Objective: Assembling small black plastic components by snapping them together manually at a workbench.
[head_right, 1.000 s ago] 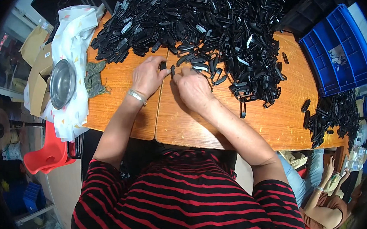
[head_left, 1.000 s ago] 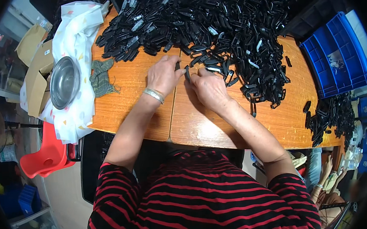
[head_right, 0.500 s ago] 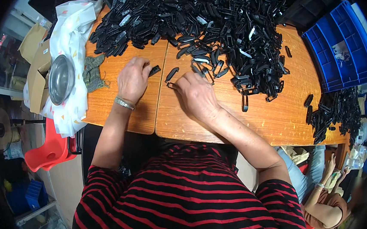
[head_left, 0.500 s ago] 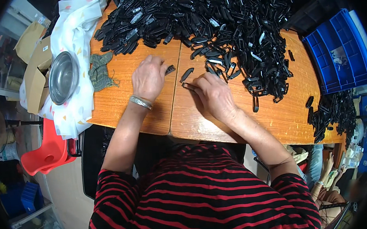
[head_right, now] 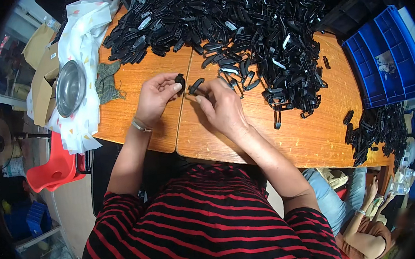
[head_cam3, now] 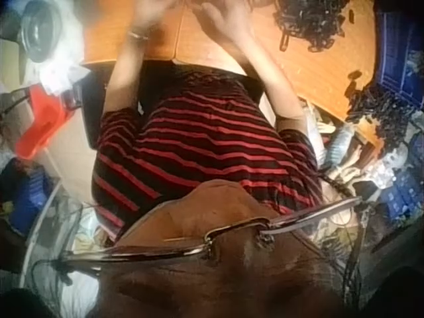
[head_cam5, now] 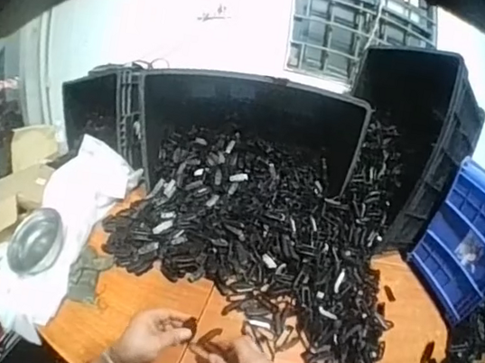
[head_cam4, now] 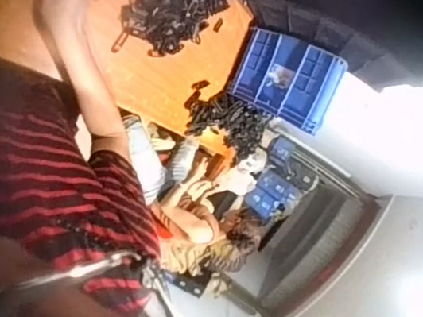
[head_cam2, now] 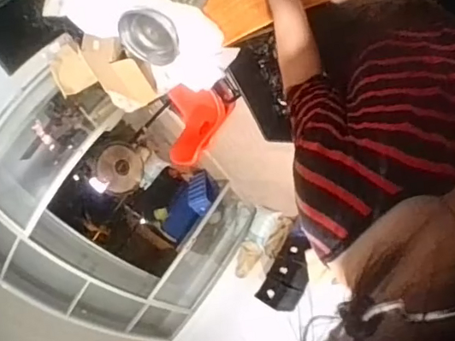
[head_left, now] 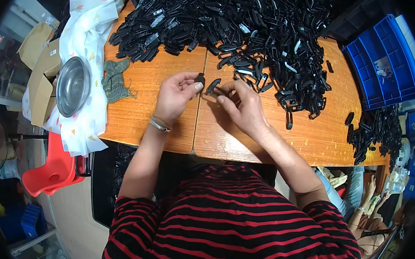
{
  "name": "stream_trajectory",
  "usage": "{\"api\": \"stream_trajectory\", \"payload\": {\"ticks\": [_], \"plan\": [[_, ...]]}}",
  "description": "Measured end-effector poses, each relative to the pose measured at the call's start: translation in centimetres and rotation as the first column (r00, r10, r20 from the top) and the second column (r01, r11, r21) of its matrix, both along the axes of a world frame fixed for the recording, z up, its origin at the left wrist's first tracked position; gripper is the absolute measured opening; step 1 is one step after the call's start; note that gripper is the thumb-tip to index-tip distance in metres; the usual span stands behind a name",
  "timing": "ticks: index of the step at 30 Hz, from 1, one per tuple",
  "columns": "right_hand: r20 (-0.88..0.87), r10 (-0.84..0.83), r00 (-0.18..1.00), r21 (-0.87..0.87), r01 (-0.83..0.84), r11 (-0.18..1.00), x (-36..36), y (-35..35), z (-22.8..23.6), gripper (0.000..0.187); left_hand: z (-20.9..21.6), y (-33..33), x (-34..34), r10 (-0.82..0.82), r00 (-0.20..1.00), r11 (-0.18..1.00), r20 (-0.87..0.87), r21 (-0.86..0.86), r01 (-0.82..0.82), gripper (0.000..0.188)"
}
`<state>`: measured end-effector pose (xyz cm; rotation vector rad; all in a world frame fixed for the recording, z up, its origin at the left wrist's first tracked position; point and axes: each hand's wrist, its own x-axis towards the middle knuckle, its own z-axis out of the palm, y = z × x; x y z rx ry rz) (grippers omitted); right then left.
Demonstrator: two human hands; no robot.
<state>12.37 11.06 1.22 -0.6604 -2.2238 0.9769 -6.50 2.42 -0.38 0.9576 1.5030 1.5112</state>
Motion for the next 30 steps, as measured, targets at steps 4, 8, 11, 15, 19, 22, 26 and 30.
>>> {"api": "stream_trajectory", "payload": {"ticks": [4, 8, 11, 15, 19, 22, 26, 30], "plan": [[-0.113, -0.064, 0.991, -0.164, 0.045, 0.985, -0.5, -0.3, 0.5, 0.018, 1.2, -0.6, 1.6, -0.098, 0.960, 0.994, 0.262, 0.068, 0.083, 0.027], [-0.158, -0.067, 0.985, -0.119, 0.049, 0.992, -0.9, -0.7, 0.8, 0.018, 1.9, -0.9, 2.4, -0.100, 0.962, 0.991, 0.253, 0.110, 0.074, 0.028], [-0.162, -0.054, 0.985, -0.037, 0.049, 0.998, -0.9, -0.8, 1.0, 0.017, 1.6, -1.0, 2.5, -0.103, 0.974, 0.984, 0.203, 0.163, 0.070, 0.028], [-0.170, -0.043, 0.984, -0.026, 0.039, 0.999, -0.9, -0.9, 0.7, 0.018, 1.4, -1.2, 3.0, -0.063, 0.982, 0.985, 0.178, 0.169, 0.033, 0.029], [-0.163, -0.044, 0.986, 0.006, 0.046, 0.999, -0.9, -1.3, 1.1, 0.017, 1.6, -1.6, 4.7, 0.044, 0.979, 0.987, 0.199, 0.144, -0.074, 0.028], [-0.164, -0.029, 0.986, 0.204, 0.063, 0.977, -1.0, -1.9, 1.2, 0.021, 2.0, -2.0, 6.0, 0.124, 0.989, 0.974, 0.082, 0.178, -0.137, 0.026], [-0.171, -0.117, 0.978, 0.052, 0.127, 0.990, -1.0, -3.3, 1.0, 0.039, 2.1, -2.6, 6.8, 0.130, 0.991, 0.977, -0.010, 0.174, -0.126, 0.022], [-0.059, 0.035, 0.998, -0.014, -0.035, 0.999, -0.8, -4.4, 0.6, 0.046, 2.4, -3.1, 6.4, 0.047, 0.997, 0.978, 0.066, 0.199, -0.059, 0.022]]}}
